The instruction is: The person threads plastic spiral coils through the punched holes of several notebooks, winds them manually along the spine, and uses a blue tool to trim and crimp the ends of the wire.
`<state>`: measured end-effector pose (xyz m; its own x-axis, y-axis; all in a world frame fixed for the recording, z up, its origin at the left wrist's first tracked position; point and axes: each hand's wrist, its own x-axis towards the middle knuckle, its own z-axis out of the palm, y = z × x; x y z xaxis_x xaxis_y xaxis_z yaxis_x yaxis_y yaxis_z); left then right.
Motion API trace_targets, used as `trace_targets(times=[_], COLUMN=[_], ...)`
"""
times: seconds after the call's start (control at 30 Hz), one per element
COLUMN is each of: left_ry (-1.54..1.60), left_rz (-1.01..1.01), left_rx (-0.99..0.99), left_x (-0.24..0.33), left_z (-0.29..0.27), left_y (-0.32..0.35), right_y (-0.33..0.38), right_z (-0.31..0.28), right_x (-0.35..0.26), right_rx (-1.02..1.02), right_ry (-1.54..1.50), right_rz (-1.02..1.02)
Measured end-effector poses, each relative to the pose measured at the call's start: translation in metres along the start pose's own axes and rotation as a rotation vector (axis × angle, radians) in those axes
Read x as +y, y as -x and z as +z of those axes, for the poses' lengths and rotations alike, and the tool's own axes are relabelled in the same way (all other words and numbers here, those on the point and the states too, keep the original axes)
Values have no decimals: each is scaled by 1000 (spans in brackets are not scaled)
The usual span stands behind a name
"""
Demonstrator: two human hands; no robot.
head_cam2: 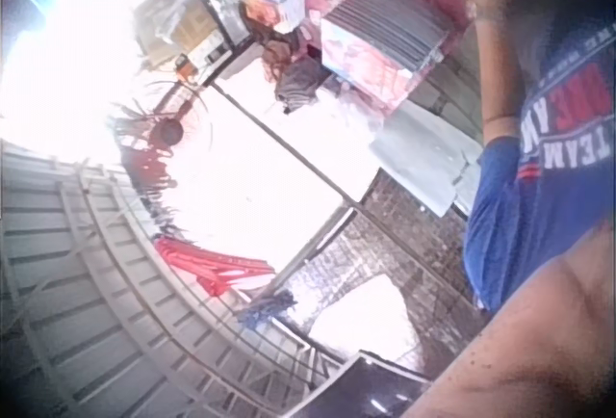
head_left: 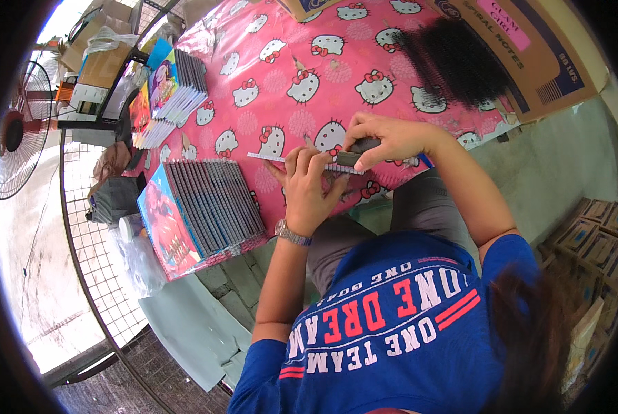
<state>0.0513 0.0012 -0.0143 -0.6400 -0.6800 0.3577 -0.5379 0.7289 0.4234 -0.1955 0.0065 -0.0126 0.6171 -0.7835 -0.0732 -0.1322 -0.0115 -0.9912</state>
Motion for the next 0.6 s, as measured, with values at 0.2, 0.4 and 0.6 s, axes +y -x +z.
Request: trace_targets(times=[0.2, 0.4, 0.6], left_ry=[34, -5, 3], left_rz=[-49, -84, -133], left_rx=[21, 28, 113], left_x=[-7, -1, -2], left_z=[5, 6, 3], left_y=[3, 2, 2], right_y=[-2, -8, -15], right_z=[0, 1, 0], right_x=[-11, -5, -6], right_rx=[10, 9, 0], right_ry=[119, 111, 148], right_rz=[4, 20, 6])
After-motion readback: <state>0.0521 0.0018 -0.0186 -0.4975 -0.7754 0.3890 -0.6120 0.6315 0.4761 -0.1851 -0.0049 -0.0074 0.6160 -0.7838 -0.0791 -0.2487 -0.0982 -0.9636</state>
